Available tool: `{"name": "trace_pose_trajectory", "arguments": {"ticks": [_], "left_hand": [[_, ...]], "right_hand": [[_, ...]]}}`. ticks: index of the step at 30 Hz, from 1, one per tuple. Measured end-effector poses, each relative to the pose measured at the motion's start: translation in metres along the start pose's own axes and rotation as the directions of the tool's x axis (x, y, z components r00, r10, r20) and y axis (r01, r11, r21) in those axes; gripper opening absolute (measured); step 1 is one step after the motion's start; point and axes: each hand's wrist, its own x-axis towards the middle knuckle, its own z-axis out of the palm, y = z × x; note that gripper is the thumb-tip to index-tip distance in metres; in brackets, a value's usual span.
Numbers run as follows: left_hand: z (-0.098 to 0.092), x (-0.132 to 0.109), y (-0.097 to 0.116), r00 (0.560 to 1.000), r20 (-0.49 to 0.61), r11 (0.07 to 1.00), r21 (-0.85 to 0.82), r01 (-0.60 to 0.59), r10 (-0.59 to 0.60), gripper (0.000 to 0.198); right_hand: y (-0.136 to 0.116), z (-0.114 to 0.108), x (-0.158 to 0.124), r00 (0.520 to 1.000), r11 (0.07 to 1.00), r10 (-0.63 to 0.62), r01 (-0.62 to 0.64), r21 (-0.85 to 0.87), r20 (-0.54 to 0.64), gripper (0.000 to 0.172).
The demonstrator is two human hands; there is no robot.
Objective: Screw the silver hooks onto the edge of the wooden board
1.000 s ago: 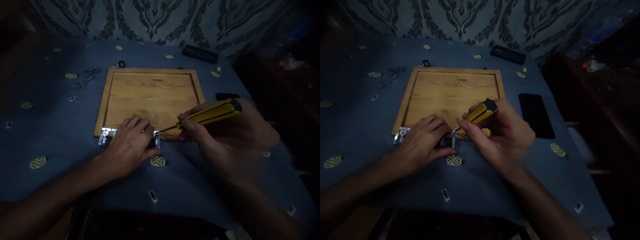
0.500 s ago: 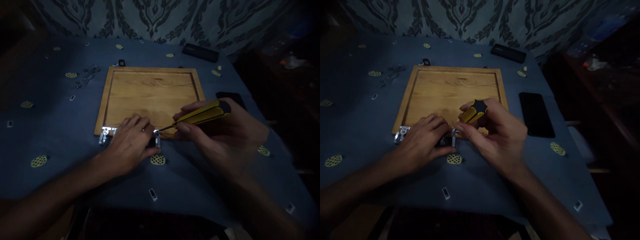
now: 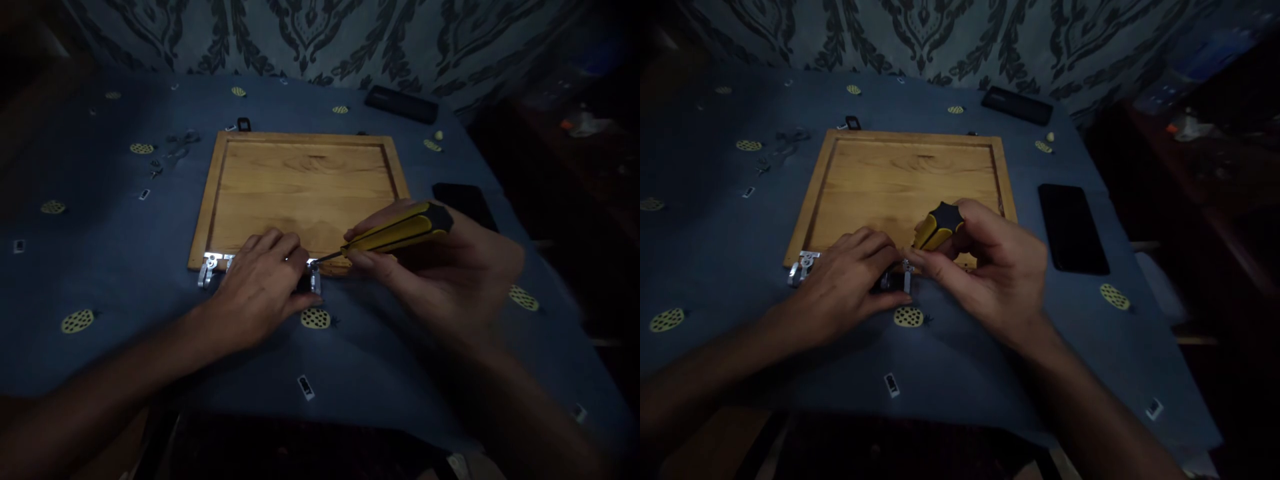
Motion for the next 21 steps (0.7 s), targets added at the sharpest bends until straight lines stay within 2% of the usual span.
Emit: {"name": "trace_pose_trajectory", "arguments": {"ticks": [9,11,13,15,18,21], "left_hand": [[0.0031,-0.0017,-0.0009,0.999,-0.045,1.000,-0.003,-0.025,0.025,0.039],[0.0027,-0.0018,-0.0006,0.998,-0.049,1.000,-0.001,-0.026,0.026,0.039],[0.0019,-0.0016,-0.0002,0.999,-0.042,1.000,-0.002,-0.020,0.020,0.039],[0.0011,-0.0010,0.0001,1.000,-0.028,1.000,-0.011,-0.008,0.008,0.039],[0.0004,-0.0003,0.0005,1.000,-0.004,1.000,-0.022,0.010,-0.010,0.041],[0.0000,0.0000,0.0010,1.000,-0.006,1.000,-0.024,0.014,-0.014,0.041]], "right_hand": [[-0.0022,0.0040,-0.0055,0.997,1.000,0.006,-0.007,-0.010,-0.082,0.021],[-0.0020,0.0047,-0.0049,0.988,0.999,-0.028,0.033,0.030,-0.150,0.019],[-0.0018,0.0053,-0.0033,0.961,0.995,-0.066,0.084,0.057,-0.268,0.018],[-0.0014,0.0059,-0.0019,0.946,0.995,-0.058,0.081,0.057,-0.320,0.016],[-0.0007,0.0062,-0.0020,0.965,0.999,0.022,-0.013,0.035,-0.263,0.012],[-0.0005,0.0060,-0.0042,0.974,0.999,0.035,-0.040,-0.017,-0.223,0.014]]}}
